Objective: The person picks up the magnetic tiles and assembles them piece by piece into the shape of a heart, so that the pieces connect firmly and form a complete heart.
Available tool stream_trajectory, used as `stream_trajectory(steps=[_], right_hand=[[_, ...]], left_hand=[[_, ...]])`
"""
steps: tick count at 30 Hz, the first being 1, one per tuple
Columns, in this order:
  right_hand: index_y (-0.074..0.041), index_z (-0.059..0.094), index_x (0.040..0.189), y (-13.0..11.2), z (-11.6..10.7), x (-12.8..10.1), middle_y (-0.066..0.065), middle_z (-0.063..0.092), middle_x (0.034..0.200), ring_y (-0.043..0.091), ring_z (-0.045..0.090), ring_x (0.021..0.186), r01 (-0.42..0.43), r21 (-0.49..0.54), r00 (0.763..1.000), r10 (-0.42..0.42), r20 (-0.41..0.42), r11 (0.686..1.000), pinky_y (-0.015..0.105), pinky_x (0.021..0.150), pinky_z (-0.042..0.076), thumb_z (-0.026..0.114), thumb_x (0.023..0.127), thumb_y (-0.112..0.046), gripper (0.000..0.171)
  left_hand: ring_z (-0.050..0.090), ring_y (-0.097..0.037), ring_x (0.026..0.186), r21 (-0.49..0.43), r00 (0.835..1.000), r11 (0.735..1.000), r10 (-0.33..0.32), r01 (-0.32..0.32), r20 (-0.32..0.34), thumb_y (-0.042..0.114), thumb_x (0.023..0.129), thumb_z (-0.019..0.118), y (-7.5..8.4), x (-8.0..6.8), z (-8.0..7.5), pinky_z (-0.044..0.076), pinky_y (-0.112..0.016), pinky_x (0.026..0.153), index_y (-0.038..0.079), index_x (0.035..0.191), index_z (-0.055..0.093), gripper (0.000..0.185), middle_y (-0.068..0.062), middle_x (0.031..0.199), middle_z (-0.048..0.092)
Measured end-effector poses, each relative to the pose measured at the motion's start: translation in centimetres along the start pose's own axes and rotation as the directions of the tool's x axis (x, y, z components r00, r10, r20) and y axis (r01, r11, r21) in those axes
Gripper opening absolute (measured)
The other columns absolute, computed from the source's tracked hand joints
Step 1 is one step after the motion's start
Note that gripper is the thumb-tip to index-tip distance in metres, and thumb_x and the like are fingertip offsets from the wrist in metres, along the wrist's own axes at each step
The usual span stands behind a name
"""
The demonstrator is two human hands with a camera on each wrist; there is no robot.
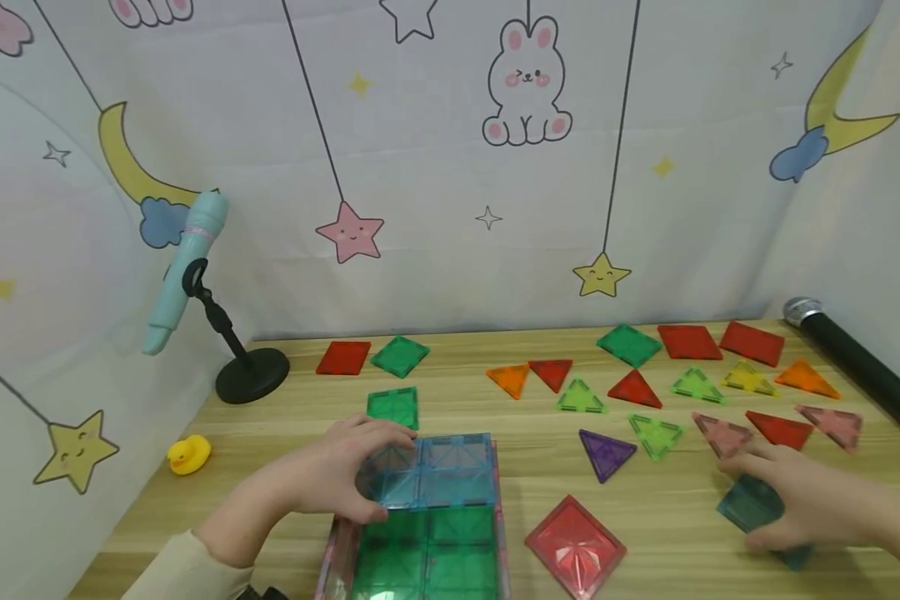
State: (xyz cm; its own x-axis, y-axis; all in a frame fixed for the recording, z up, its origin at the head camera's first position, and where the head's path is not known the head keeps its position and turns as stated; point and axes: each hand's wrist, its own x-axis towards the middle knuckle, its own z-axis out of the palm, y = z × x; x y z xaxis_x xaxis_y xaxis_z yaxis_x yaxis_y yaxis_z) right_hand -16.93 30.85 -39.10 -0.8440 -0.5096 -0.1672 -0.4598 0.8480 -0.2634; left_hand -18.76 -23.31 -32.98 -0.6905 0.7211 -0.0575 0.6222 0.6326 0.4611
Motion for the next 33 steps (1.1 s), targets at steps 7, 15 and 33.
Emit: stream_trajectory(steps=[7, 15, 33], right_hand=[[-0.015, 0.059, 0.117, 0.2, 1.8, -0.6, 0.000, 0.048, 0.112, 0.009, 0.047, 0.093, 0.151, -0.131, 0.969, -0.172, -0.176, 0.980, 0.025, 0.067, 0.046, 0.074, 0.068, -0.059, 0.067], [-0.026, 0.059, 0.116, -1.1, 2.6, -0.3, -0.003, 0.045, 0.114, 0.012, 0.045, 0.095, 0.165, -0.148, 0.955, -0.196, -0.222, 0.975, 0.027, 0.068, 0.045, 0.076, 0.069, -0.054, 0.057], [-0.017, 0.058, 0.119, -11.5, -1.8, 3.9, -0.006, 0.050, 0.118, 0.015, 0.048, 0.104, 0.288, -0.094, 0.887, -0.303, -0.348, 0.953, 0.037, 0.078, 0.050, 0.078, 0.071, -0.047, 0.059]], left_hand=[[0.038, -0.024, 0.117, -0.016, 1.000, 1.000, -0.010, 0.010, 0.011, 0.033, 0.074, 0.075, 0.0, 0.0, 0.0, 0.035, -0.053, 0.093, 0.022, 0.124, 0.054, 0.055, 0.008, 0.134, 0.048], [0.038, -0.023, 0.115, -0.014, 1.000, 1.000, -0.014, 0.014, 0.009, 0.034, 0.074, 0.075, 0.0, -0.2, -0.1, 0.037, -0.051, 0.091, 0.024, 0.124, 0.054, 0.055, 0.009, 0.134, 0.048], [0.044, -0.030, 0.114, -0.283, 0.997, 0.958, -0.066, 0.055, -0.028, 0.031, 0.081, 0.071, -1.7, -0.2, -1.0, 0.036, -0.054, 0.093, 0.015, 0.130, 0.051, 0.055, -0.004, 0.127, 0.050]])
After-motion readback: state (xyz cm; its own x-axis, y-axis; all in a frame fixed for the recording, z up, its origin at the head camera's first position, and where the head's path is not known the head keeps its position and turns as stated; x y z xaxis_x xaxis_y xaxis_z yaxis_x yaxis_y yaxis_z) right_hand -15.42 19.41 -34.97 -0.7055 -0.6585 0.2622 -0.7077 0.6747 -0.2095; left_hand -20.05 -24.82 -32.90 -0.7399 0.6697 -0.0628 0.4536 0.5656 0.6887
